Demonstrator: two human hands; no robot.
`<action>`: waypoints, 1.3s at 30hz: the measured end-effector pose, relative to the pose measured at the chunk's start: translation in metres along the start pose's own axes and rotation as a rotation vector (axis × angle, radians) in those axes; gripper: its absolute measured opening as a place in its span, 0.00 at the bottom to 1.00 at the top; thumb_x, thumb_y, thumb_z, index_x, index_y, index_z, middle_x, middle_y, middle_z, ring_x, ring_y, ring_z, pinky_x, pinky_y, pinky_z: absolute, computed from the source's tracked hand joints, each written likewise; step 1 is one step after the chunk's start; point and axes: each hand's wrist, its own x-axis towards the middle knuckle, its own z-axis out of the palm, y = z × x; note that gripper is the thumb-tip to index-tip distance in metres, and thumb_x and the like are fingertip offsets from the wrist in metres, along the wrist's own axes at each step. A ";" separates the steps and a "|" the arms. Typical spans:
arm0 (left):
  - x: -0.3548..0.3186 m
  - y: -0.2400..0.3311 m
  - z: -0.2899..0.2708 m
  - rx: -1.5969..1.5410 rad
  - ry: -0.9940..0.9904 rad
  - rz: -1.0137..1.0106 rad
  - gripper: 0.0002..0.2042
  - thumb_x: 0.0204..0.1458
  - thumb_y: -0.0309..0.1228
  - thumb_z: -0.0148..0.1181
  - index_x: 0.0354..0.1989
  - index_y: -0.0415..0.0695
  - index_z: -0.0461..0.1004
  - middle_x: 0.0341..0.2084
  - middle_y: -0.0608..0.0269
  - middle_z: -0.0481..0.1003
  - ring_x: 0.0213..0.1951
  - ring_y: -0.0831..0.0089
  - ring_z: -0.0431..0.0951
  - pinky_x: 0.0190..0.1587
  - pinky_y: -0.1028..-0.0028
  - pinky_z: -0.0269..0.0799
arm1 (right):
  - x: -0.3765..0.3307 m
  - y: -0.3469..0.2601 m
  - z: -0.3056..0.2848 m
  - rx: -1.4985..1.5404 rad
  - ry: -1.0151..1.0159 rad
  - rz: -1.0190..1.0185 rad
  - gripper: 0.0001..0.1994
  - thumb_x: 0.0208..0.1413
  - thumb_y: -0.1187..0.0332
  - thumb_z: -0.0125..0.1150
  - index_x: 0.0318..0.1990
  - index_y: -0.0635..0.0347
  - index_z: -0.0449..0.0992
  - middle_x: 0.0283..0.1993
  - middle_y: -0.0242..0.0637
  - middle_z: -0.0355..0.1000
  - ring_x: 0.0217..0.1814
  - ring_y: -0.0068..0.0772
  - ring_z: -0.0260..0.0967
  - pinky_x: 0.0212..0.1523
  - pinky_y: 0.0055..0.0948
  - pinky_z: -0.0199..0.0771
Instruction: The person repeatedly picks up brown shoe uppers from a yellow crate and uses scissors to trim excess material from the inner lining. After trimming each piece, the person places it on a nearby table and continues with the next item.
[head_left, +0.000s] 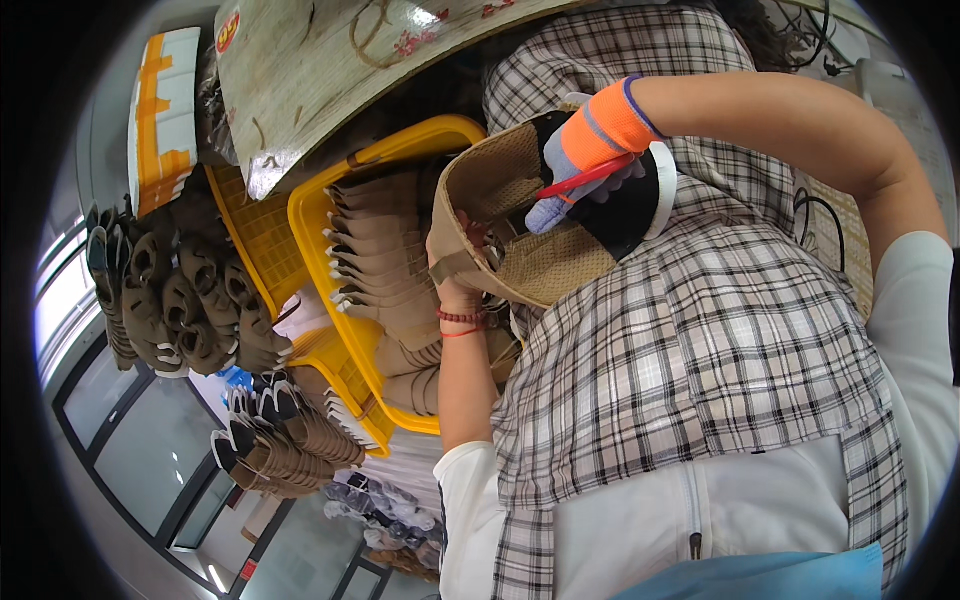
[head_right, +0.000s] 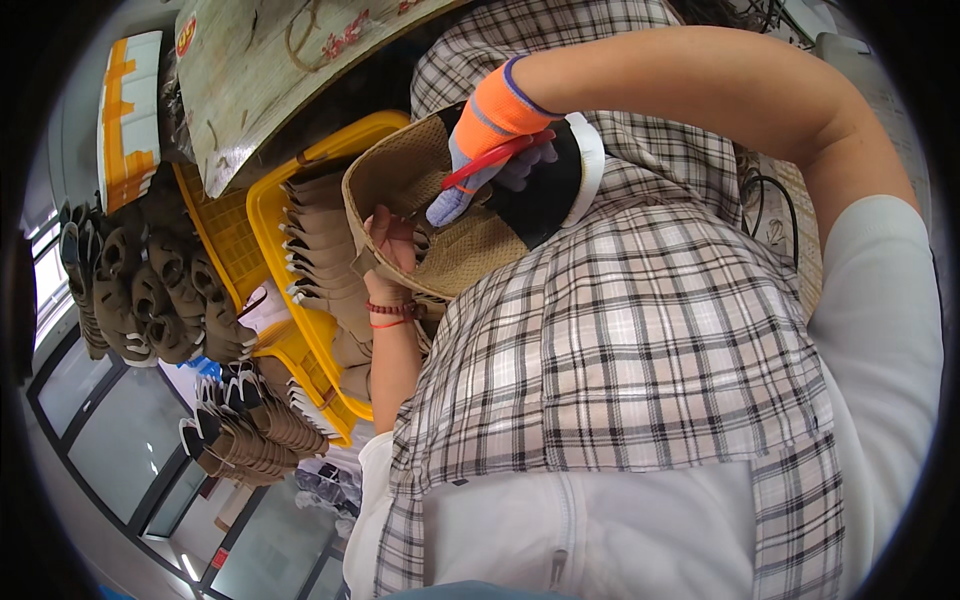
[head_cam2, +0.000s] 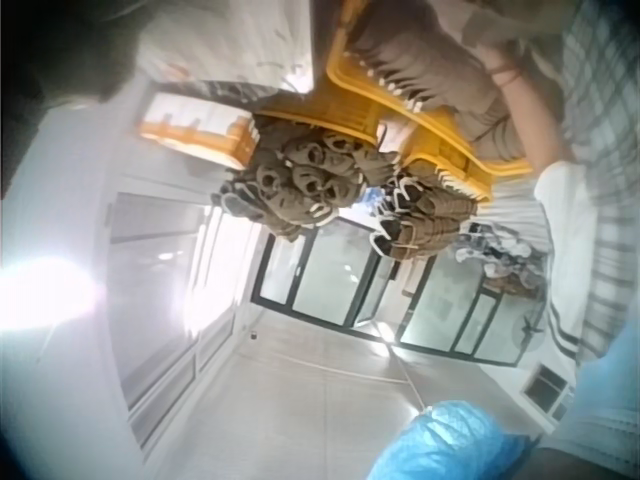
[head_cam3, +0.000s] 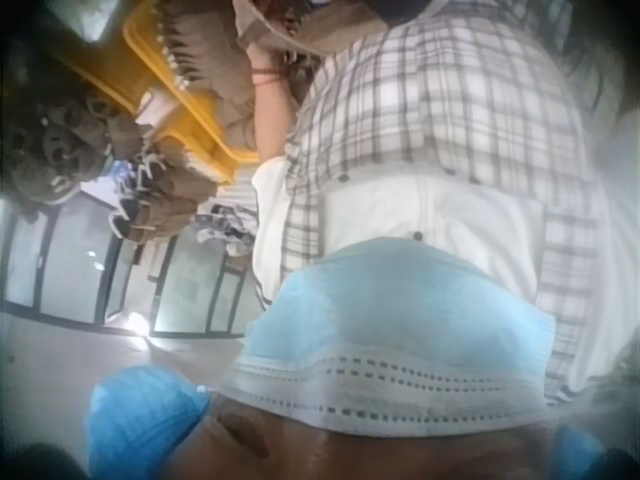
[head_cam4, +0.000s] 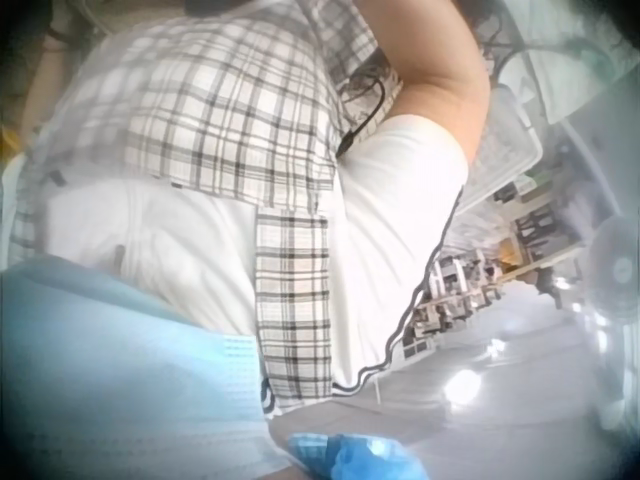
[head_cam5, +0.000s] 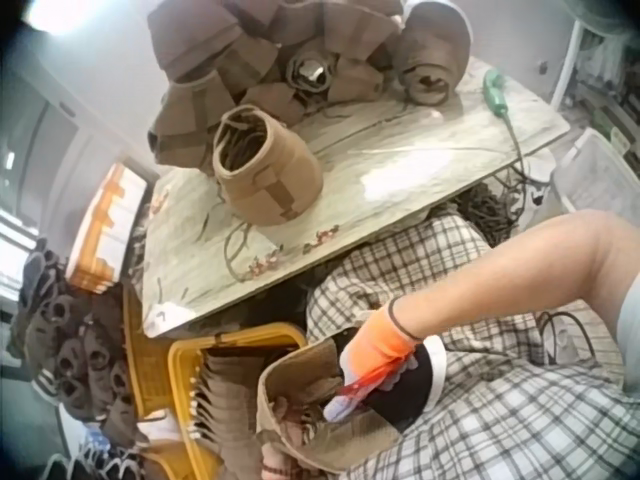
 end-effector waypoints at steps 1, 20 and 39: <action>0.000 -0.001 0.003 0.044 0.043 0.011 0.15 0.61 0.35 0.51 0.54 0.43 0.69 0.44 0.61 0.75 0.44 0.65 0.76 0.50 0.64 0.73 | -0.002 -0.003 0.001 0.014 0.019 0.008 0.37 0.43 0.27 0.57 0.25 0.60 0.77 0.22 0.34 0.73 0.21 0.30 0.72 0.25 0.30 0.78; -0.031 0.010 0.032 0.321 0.242 0.026 0.08 0.58 0.25 0.56 0.44 0.38 0.72 0.33 0.63 0.74 0.33 0.75 0.74 0.34 0.80 0.70 | -0.025 0.079 0.041 0.305 -0.045 -0.084 0.34 0.57 0.33 0.48 0.18 0.59 0.71 0.14 0.30 0.64 0.14 0.24 0.61 0.18 0.24 0.65; -0.005 0.047 0.081 0.396 0.055 -0.025 0.17 0.58 0.29 0.59 0.55 0.39 0.70 0.50 0.57 0.74 0.53 0.64 0.73 0.56 0.68 0.70 | -0.032 0.105 0.022 0.252 -0.045 -0.227 0.27 0.62 0.42 0.49 0.37 0.61 0.77 0.20 0.36 0.71 0.20 0.31 0.67 0.24 0.30 0.68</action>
